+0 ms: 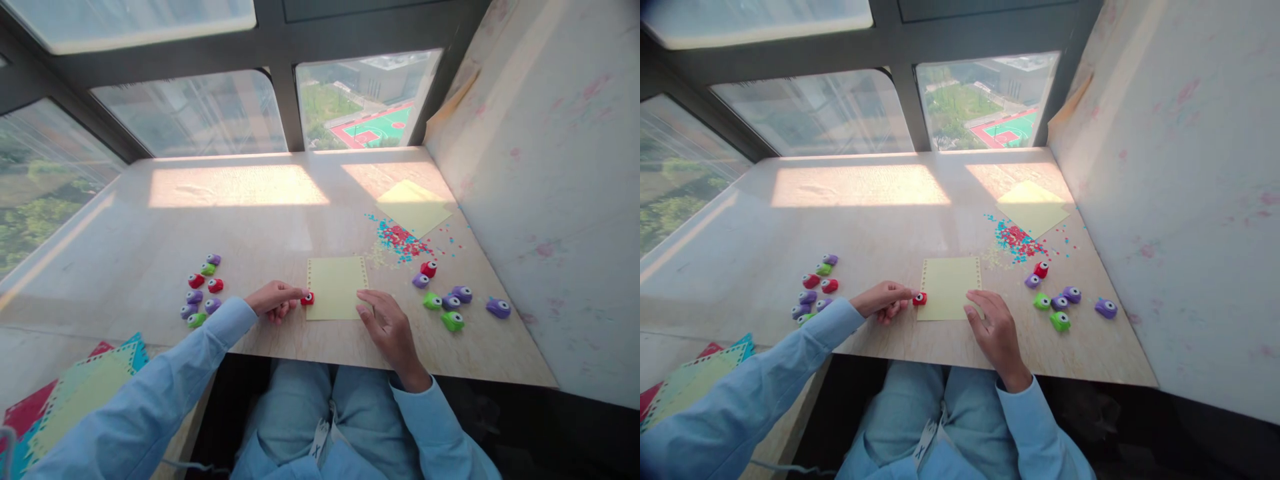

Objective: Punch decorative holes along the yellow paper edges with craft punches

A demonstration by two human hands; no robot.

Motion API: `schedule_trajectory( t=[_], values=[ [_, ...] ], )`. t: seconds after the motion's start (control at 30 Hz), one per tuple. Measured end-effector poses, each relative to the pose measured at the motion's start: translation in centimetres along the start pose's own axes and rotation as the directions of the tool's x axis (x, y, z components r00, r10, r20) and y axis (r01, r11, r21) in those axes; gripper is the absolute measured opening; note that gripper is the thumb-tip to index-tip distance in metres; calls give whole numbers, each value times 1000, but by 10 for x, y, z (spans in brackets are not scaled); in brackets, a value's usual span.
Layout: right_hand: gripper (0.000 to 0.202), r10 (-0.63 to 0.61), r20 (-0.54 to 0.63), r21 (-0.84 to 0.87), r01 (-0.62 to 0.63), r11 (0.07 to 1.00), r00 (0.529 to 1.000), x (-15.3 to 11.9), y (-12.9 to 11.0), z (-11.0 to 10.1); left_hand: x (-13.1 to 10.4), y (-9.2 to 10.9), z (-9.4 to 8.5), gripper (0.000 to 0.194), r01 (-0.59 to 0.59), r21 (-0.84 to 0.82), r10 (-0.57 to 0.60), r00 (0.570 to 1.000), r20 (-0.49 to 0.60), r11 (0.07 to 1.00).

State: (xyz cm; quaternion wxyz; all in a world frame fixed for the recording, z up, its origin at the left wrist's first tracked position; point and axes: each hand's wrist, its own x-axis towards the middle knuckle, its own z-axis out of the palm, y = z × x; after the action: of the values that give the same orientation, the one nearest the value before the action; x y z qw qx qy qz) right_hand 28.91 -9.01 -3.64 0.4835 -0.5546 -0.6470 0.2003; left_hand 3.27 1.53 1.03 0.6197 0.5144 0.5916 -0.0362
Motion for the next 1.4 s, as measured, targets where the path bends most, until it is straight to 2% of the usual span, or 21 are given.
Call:
schedule_trajectory(
  t=[0.27,0.57,0.8,1.13,1.4],
  values=[
    [20,-19,-4,-3,19,1000,1000,0,1,1,-4,0,7,66,-3,27,6,995,-101,1000],
    [19,-26,1,-9,26,1000,1000,-1,4,2,2,5,11,76,44,112,-30,992,-122,993],
    [19,-26,2,-2,26,1000,1000,-1,3,2,-1,7,15,71,35,124,-13,984,-176,992],
    [19,-21,3,-5,21,1000,1000,-1,4,2,1,12,12,68,66,162,-46,991,-126,985],
    [17,-29,11,-11,29,1000,1000,-1,4,2,0,33,14,59,149,290,-96,977,-191,945]
  ],
)
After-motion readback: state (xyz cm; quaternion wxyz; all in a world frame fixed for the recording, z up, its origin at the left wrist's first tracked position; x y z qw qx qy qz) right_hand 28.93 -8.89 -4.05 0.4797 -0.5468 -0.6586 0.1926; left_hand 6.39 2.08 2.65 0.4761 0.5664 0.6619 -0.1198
